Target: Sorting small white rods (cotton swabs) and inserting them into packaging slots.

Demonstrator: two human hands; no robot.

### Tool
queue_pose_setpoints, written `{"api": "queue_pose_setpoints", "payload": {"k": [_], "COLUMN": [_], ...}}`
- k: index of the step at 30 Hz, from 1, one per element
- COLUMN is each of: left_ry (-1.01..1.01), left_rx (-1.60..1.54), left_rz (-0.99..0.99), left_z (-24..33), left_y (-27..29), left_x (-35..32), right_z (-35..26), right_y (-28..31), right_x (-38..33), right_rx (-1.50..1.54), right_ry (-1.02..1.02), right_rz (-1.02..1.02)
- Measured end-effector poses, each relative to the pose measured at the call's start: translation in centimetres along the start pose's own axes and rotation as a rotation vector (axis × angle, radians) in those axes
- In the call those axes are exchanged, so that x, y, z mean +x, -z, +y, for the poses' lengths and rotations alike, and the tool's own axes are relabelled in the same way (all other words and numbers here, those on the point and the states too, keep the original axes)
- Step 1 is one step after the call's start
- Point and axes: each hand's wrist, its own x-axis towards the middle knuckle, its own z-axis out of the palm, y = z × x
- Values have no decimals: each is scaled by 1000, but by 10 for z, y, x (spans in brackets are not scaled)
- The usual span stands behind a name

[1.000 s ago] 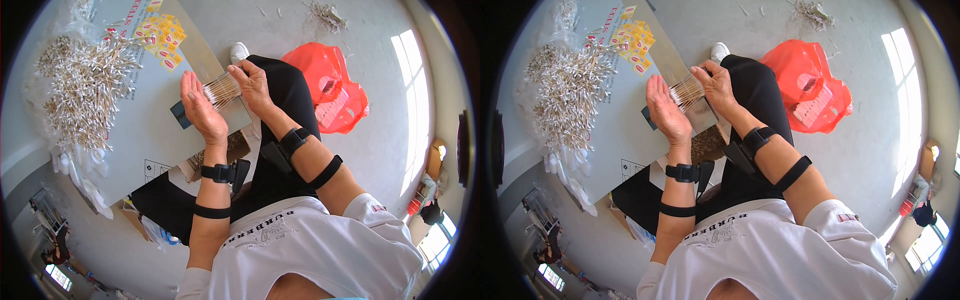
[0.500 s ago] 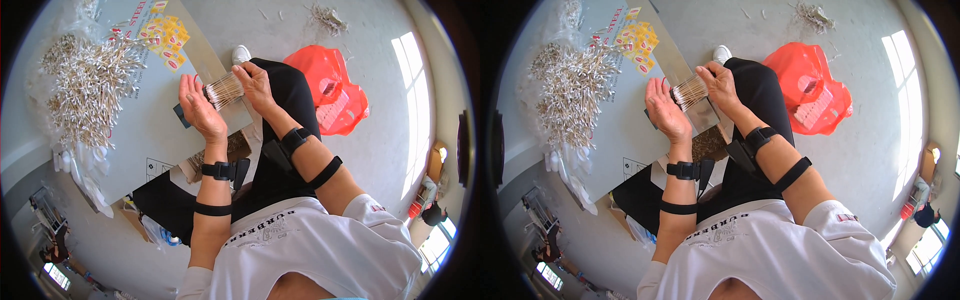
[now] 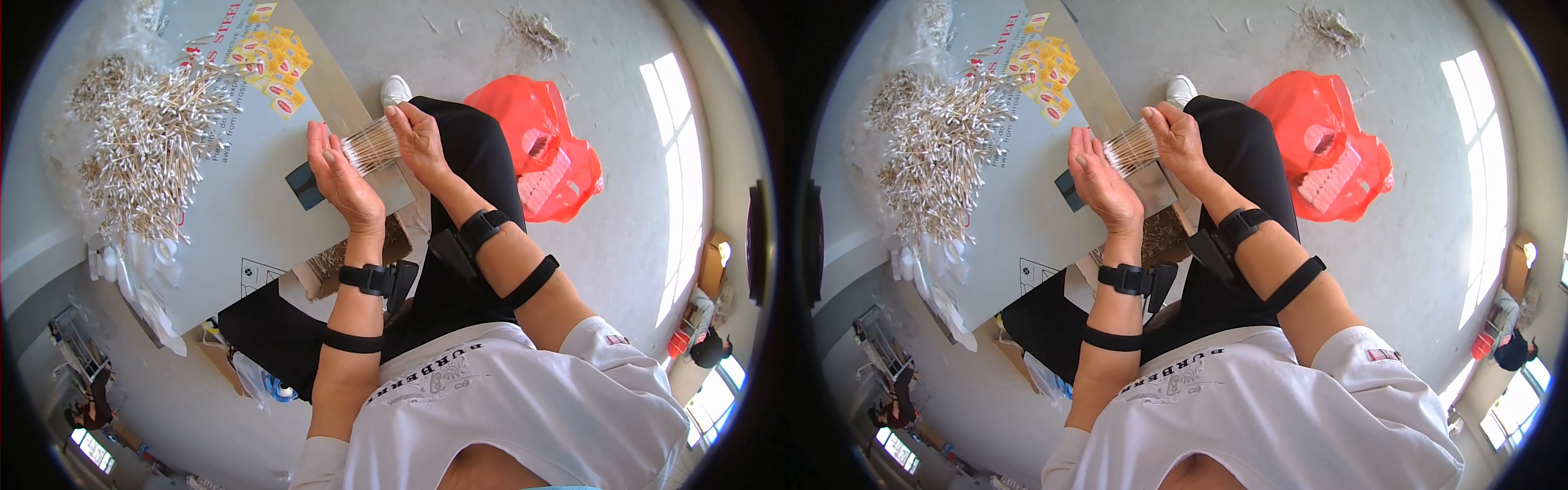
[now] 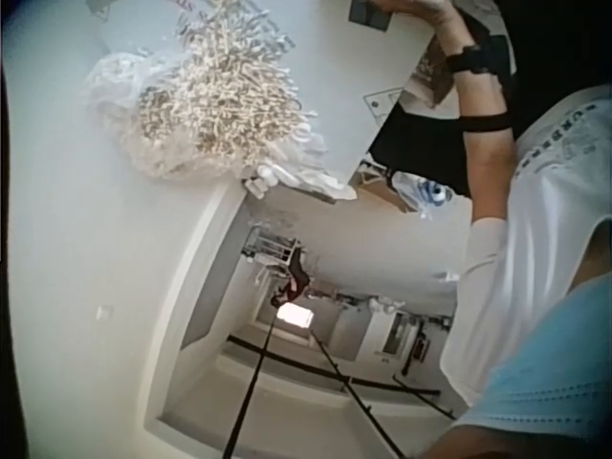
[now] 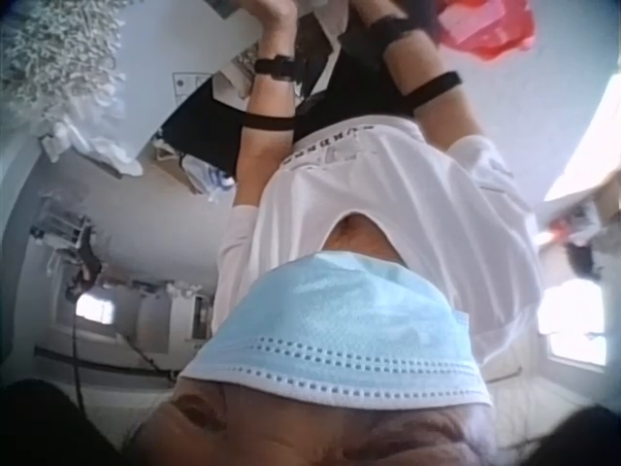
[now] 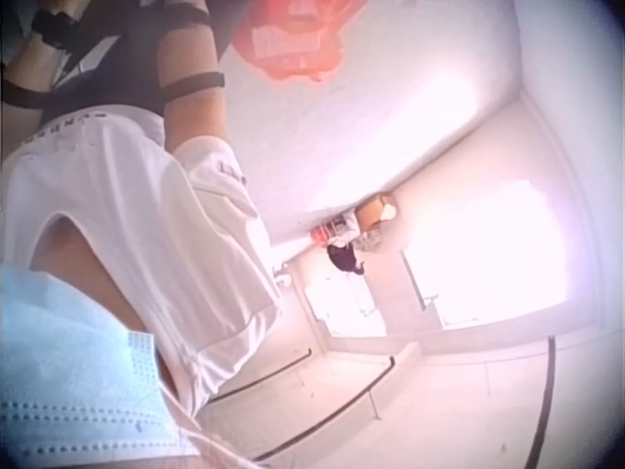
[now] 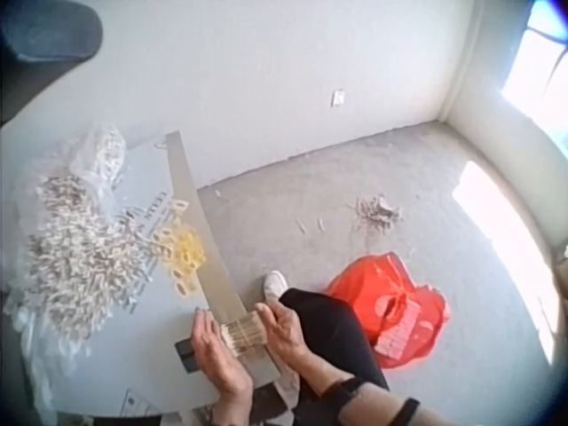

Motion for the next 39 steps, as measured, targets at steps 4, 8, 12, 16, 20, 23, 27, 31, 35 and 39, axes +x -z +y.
{"api": "queue_pose_setpoints", "payload": {"k": [4, 8, 12, 16, 20, 23, 27, 31, 35, 39], "left_ry": [-3, 4, -20, -142, -45, -124, -221, -188, -294, -285], "left_rx": [97, 118, 235, 531, 178, 355, 604, 485, 581, 768], "left_rz": [-24, -34, -102, -256, -107, -157, -261, -205, -40, 90], "left_z": [2, 1, -1, -2, -6, -6, -4, 1, 15, 40], "left_y": [1, 5, -4, 6, 1, 5, 6, 10, 55, 121], "left_x": [0, 0, -5, -3, -1, -2, -1, -1, 14, 42], "right_z": [-12, -21, 4, -10, -10, -13, -11, -12, -23, -63], "right_y": [-1, -2, 7, 0, 0, -2, -3, 10, 12, -1], "right_x": [-3, -5, 3, -3, 1, -2, -3, -2, 2, 1], "right_rx": [278, 349, -70, -231, 135, -86, -218, -200, -286, -520], "right_ry": [-132, -444, 13, 66, -102, 18, 52, -19, 239, 524], "right_rz": [-34, -56, 45, 62, 16, 53, 86, 80, 199, 190]}}
